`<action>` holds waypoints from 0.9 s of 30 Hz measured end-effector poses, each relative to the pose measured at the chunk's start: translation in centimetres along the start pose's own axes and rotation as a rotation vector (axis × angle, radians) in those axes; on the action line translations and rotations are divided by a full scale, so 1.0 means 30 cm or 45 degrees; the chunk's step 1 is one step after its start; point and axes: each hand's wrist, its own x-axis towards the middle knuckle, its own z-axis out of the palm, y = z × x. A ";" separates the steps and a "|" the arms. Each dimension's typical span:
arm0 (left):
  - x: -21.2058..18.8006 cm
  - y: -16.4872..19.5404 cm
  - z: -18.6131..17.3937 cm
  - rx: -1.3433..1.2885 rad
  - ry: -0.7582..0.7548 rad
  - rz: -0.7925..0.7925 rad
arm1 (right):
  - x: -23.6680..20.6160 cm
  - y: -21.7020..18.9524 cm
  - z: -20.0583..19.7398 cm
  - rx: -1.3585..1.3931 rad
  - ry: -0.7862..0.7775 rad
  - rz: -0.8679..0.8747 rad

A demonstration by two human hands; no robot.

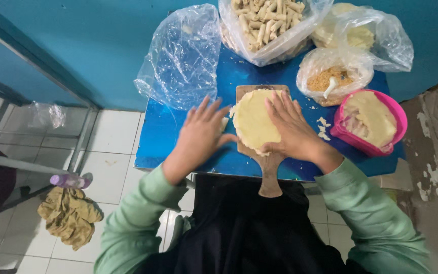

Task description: The person shapes pieces of soft dough by hand, stretching and flattening them over a round dough base on a small wooden board. They then use a knife to cut the flattened dough, set pieces aside, and continue shaping additional dough pieces on the board.

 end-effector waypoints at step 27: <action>-0.174 0.229 -0.147 -0.695 0.163 0.254 | -0.047 -0.317 0.015 2.315 -0.151 0.619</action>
